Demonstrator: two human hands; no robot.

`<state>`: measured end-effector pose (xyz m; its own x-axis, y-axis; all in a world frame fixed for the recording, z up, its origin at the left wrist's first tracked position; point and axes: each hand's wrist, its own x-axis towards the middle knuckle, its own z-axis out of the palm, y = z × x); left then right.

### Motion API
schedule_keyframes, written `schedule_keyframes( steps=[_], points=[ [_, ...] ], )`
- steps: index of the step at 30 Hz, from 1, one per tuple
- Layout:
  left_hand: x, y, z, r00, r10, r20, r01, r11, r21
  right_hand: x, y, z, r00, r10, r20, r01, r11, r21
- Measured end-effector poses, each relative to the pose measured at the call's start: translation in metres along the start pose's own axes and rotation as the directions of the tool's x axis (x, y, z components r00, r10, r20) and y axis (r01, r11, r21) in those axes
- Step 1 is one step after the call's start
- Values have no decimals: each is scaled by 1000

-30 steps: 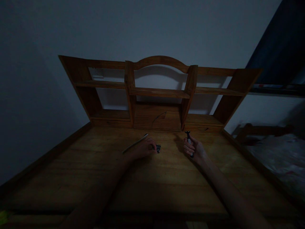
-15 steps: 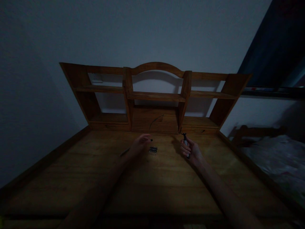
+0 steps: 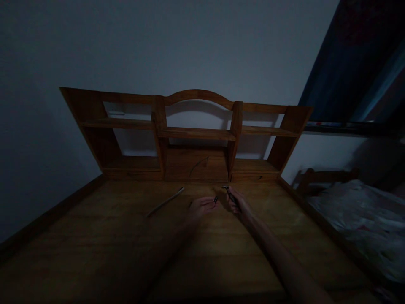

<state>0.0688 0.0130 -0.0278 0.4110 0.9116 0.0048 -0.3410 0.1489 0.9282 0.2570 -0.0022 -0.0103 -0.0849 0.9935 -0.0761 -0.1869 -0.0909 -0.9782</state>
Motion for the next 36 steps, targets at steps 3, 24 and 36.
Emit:
schedule_keyframes(
  steps=[3, 24, 36],
  points=[
    [2, -5, -9, 998, 48, -40, -48, 999, -6, -3, 0, 3, 993, -99, -68, 88, 984, -156],
    [-7, -2, -5, 990, 141, -4, -139, 978, -158, -17, 0, 14, 949, -260, 180, 314, 706, -635],
    [-12, 6, 0, 992, 124, 29, -116, 973, -201, -20, -3, 17, 964, -234, 130, 266, 784, -560]
  ],
)
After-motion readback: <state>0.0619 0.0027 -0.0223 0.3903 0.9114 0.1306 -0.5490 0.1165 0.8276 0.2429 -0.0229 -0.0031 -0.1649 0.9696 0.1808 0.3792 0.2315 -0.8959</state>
